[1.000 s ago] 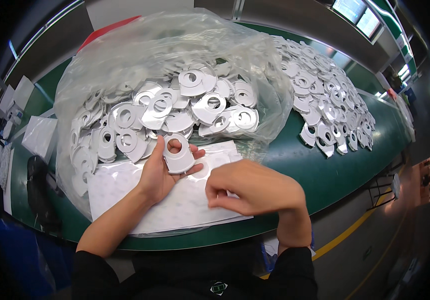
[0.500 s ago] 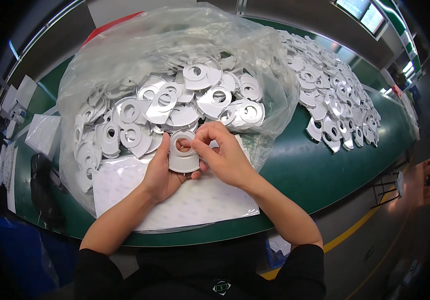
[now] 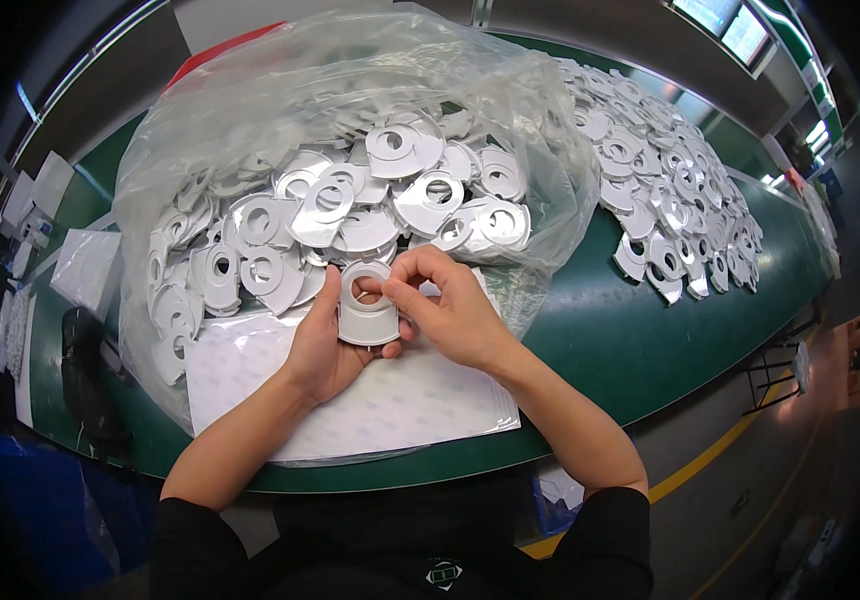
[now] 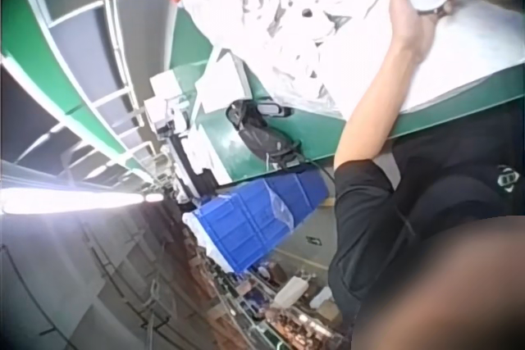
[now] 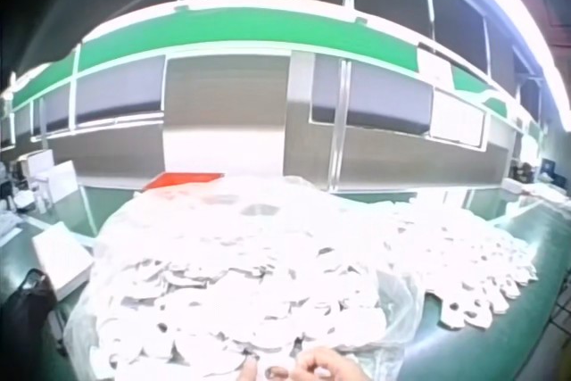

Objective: Peeling circular white stickers from a sheet and applying them onto white circular lighting fixture components.

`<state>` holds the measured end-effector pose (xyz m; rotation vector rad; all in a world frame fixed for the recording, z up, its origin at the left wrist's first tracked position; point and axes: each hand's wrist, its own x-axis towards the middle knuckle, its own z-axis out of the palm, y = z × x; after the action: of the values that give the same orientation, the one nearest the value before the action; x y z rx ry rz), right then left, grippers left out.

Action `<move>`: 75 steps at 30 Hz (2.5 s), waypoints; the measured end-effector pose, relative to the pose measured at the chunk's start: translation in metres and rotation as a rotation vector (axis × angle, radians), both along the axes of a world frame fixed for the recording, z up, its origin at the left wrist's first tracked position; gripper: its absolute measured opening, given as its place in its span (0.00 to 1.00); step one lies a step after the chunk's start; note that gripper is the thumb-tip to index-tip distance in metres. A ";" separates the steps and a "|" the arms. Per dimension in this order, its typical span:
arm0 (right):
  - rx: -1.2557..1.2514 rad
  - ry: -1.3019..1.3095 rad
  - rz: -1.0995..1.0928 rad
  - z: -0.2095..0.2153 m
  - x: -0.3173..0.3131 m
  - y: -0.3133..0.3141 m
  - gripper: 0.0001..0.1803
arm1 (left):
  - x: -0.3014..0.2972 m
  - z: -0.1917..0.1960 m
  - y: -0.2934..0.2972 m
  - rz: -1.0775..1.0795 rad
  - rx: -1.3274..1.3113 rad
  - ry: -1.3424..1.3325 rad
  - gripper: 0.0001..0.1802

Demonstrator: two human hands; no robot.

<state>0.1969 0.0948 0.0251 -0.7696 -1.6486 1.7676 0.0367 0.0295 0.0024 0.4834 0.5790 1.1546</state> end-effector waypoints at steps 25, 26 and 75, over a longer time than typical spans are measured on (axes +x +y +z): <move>0.119 -0.027 -0.029 0.001 -0.003 -0.005 0.04 | 0.001 0.002 0.000 0.017 -0.042 0.025 0.34; 0.146 -0.040 -0.036 0.001 -0.004 -0.006 0.04 | 0.001 0.001 0.000 0.017 -0.038 0.020 0.34; 0.419 -0.442 -0.146 0.030 0.005 -0.009 0.10 | 0.003 0.008 0.000 -0.084 -0.112 0.090 0.32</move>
<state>0.2022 0.0862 0.0556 -1.0947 -2.0938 1.1421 0.0401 0.0300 0.0101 0.4605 0.6911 1.0182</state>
